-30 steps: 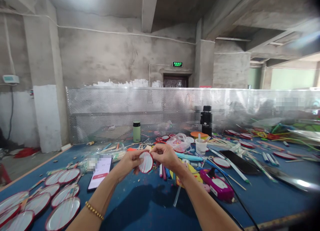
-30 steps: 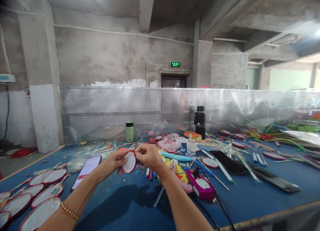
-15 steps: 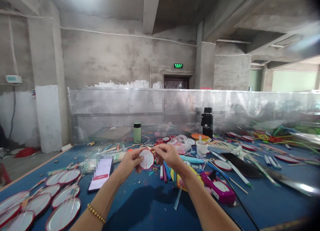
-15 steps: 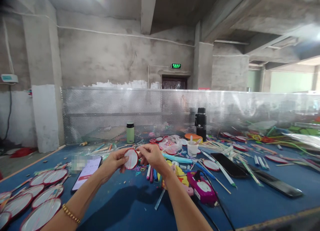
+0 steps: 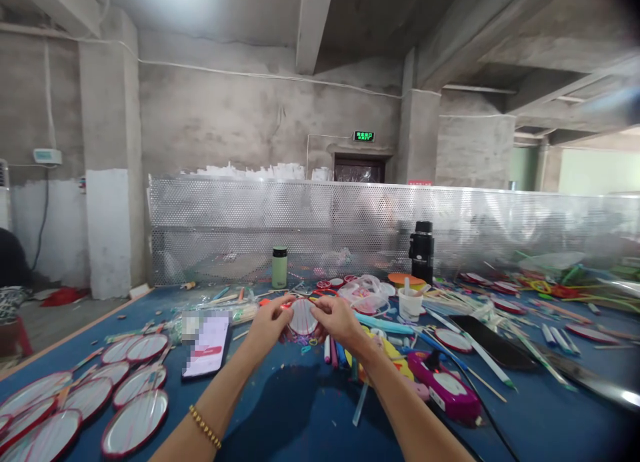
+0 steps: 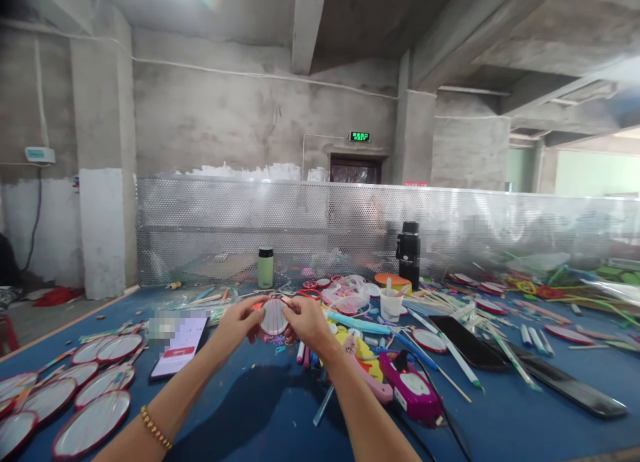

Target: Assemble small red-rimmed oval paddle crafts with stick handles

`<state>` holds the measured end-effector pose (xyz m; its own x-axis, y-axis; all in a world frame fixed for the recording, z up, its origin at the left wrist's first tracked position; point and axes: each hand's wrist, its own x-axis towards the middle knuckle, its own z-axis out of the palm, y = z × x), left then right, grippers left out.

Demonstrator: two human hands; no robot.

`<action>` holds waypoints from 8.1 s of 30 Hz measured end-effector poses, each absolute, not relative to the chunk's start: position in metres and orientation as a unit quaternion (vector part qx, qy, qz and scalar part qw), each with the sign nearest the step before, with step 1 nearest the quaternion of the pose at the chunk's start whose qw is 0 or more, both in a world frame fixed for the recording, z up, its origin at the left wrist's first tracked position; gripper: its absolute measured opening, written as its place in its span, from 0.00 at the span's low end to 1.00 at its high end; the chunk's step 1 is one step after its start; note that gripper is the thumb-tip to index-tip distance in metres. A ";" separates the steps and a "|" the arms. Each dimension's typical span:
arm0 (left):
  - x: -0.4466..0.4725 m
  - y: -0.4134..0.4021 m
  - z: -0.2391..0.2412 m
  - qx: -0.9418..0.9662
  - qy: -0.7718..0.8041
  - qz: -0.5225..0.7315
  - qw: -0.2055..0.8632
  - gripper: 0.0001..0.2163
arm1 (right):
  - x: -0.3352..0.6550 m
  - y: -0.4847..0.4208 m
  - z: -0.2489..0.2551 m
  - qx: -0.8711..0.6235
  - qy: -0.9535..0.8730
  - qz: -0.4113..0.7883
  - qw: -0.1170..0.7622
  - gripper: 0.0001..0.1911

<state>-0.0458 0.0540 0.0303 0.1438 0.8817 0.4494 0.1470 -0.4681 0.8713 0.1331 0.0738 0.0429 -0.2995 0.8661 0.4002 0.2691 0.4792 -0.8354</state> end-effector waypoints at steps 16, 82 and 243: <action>-0.049 0.049 0.035 0.706 0.446 0.531 0.143 0.08 | 0.125 0.061 0.046 -0.393 -0.766 0.286 0.421 0.07; -0.049 0.042 0.047 0.624 0.426 0.579 0.306 0.11 | 0.122 0.064 0.045 -0.361 -0.718 0.372 0.464 0.06; -0.044 0.041 0.036 0.662 0.387 0.463 0.445 0.06 | 0.126 0.067 0.049 -0.380 -0.735 0.244 0.506 0.10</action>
<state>-0.0443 0.0412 0.0358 0.2719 0.9241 0.2684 0.1003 -0.3046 0.9472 0.1264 0.0668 0.0486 -0.1984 0.8057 0.5581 0.3114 0.5917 -0.7436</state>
